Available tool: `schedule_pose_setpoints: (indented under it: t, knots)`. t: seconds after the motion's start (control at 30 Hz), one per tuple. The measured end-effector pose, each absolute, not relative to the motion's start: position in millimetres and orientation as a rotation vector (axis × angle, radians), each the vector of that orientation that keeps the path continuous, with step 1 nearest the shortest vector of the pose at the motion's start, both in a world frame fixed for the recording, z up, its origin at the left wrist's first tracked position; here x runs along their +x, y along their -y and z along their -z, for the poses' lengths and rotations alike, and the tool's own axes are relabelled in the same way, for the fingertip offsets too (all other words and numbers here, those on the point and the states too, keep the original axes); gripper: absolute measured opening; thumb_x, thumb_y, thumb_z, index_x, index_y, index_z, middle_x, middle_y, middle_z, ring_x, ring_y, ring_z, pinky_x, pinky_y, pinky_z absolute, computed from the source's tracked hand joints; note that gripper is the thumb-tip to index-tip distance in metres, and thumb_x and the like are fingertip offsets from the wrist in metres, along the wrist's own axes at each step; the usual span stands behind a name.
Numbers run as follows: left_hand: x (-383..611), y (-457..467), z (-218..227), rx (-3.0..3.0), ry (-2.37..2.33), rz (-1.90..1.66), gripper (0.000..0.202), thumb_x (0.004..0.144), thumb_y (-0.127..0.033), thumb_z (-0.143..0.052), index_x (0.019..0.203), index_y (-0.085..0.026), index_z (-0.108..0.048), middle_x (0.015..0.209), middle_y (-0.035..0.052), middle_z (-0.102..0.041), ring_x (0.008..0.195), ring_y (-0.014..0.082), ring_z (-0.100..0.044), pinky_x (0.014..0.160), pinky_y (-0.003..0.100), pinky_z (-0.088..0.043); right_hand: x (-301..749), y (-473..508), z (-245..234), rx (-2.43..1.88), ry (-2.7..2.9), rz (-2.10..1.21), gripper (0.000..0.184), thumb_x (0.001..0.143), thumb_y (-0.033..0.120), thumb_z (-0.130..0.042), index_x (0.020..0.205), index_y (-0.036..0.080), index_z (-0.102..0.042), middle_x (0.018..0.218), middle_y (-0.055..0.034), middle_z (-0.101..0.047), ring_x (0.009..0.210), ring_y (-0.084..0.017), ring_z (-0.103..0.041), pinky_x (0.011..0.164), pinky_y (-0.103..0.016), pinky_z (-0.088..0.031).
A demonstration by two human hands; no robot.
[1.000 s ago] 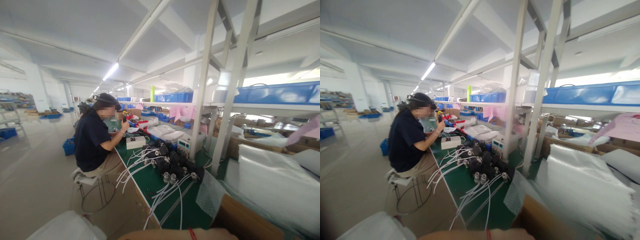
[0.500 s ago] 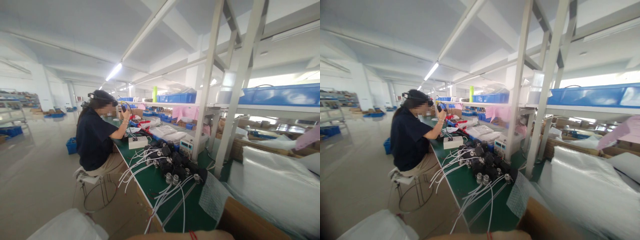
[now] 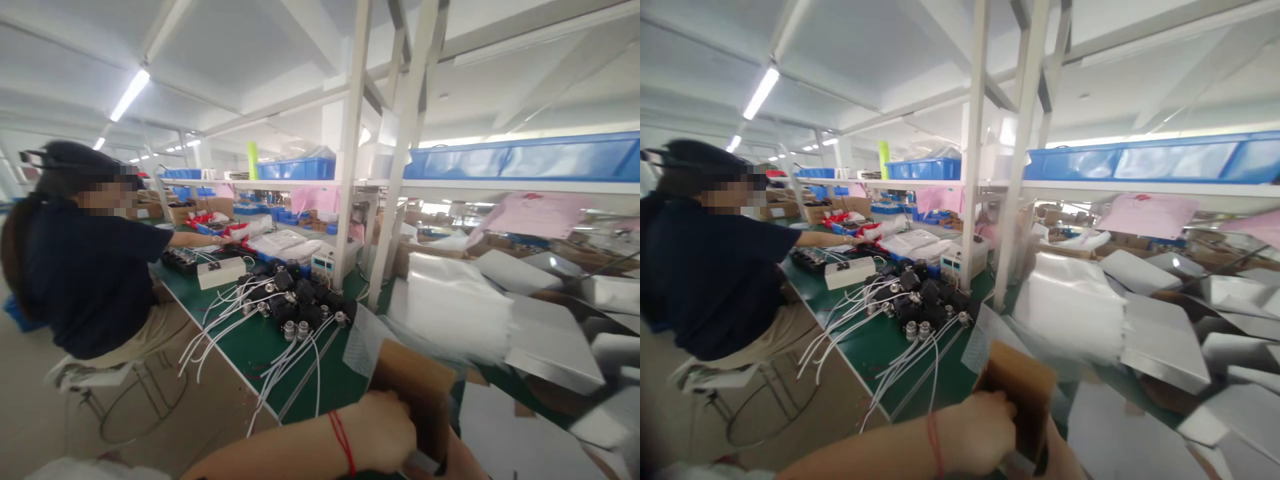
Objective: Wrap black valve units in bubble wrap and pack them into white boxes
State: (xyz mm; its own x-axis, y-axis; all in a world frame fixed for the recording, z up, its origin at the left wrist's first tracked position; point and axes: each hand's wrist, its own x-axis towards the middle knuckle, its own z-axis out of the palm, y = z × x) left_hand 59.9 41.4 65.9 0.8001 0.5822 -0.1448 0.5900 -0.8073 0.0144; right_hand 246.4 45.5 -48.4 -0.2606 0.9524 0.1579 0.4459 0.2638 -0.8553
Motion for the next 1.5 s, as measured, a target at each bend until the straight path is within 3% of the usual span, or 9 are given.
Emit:
schedule_pose_setpoints:
  t: [0.2, 0.33, 0.5, 0.6, 0.8, 0.97, 1.17, 1.5]
  knots:
    - [58.4, -46.2, -62.0, 2.953, -0.931, 0.172, 0.009, 0.081, -0.016, -0.076, 0.08, -0.007, -0.078, 0.081, 0.0175, -0.078, 0.071, 0.0291, -0.074, 0.059, 0.032, -0.051, 228.6, -28.7, 11.3, -1.056, 1.784, -1.002, 0.05, 0.073, 0.035, -0.071, 0.116, 0.018, -0.054, 0.105, -0.0104, -0.073, 0.093, -0.033, -0.07, 0.083, -0.041, -0.056]
    - [57.1, -47.3, -65.7, 2.926, -0.928, 0.206, 0.005, 0.08, -0.01, -0.073, 0.077, -0.009, -0.077, 0.075, 0.0147, -0.077, 0.066, 0.0264, -0.072, 0.058, 0.029, -0.051, 230.6, -24.7, -4.2, -1.024, 1.736, -1.086, 0.053, 0.073, 0.027, -0.071, 0.122, 0.018, -0.053, 0.114, -0.0086, -0.07, 0.105, -0.031, -0.066, 0.09, -0.038, -0.052]
    - [41.1, -29.1, -62.7, 2.896, -1.078, 0.08, 0.022, 0.087, -0.001, -0.054, 0.097, -0.01, -0.072, 0.098, 0.0154, -0.076, 0.089, 0.0267, -0.072, 0.082, 0.033, -0.054, 234.5, -18.9, -2.1, -1.028, 1.695, -1.085, 0.061, 0.072, 0.016, -0.071, 0.13, 0.019, -0.053, 0.12, -0.0065, -0.068, 0.111, -0.03, -0.064, 0.096, -0.037, -0.049]
    - [32.3, -20.5, -56.2, 2.876, -1.107, 0.061, 0.026, 0.089, 0.001, -0.048, 0.098, -0.013, -0.068, 0.099, 0.0134, -0.074, 0.092, 0.0256, -0.069, 0.089, 0.034, -0.053, 232.4, -17.2, 2.6, -1.029, 1.667, -1.052, 0.063, 0.071, 0.016, -0.073, 0.13, 0.02, -0.053, 0.123, -0.0061, -0.067, 0.114, -0.031, -0.062, 0.098, -0.038, -0.048]
    - [28.7, -23.6, -57.8, 2.853, -1.043, 0.122, 0.027, 0.087, 0.0, -0.049, 0.1, -0.016, -0.066, 0.101, 0.009, -0.072, 0.094, 0.0266, -0.068, 0.089, 0.038, -0.057, 230.5, -18.4, 8.2, -1.03, 1.647, -1.046, 0.066, 0.069, 0.02, -0.075, 0.131, 0.022, -0.052, 0.123, -0.0058, -0.067, 0.113, -0.031, -0.062, 0.096, -0.04, -0.05]
    - [39.9, -34.2, -74.6, 2.86, -0.97, 0.25, 0.024, 0.083, 0.002, -0.055, 0.096, -0.011, -0.071, 0.1, 0.0135, -0.075, 0.093, 0.0319, -0.072, 0.085, 0.043, -0.059, 232.1, -19.4, 2.2, -1.013, 1.642, -1.109, 0.065, 0.068, 0.019, -0.074, 0.13, 0.022, -0.054, 0.123, -0.0057, -0.067, 0.113, -0.032, -0.062, 0.098, -0.041, -0.049]
    - [54.5, -40.9, -84.4, 2.845, -0.912, 0.328, 0.016, 0.083, -0.003, -0.063, 0.091, -0.009, -0.075, 0.095, 0.017, -0.078, 0.092, 0.0337, -0.075, 0.082, 0.039, -0.059, 231.2, -20.0, 3.3, -0.989, 1.636, -1.125, 0.066, 0.071, 0.025, -0.08, 0.13, 0.021, -0.052, 0.124, -0.0073, -0.066, 0.114, -0.033, -0.062, 0.099, -0.042, -0.049]
    - [62.3, -27.7, -78.8, 2.79, -1.161, 0.268, 0.018, 0.085, -0.006, -0.061, 0.093, -0.007, -0.077, 0.094, 0.0218, -0.078, 0.091, 0.0362, -0.077, 0.078, 0.041, -0.062, 230.0, -25.6, 9.7, -0.956, 1.667, -1.099, 0.07, 0.068, 0.028, -0.086, 0.128, 0.018, -0.051, 0.12, -0.01, -0.068, 0.111, -0.035, -0.063, 0.097, -0.045, -0.051]
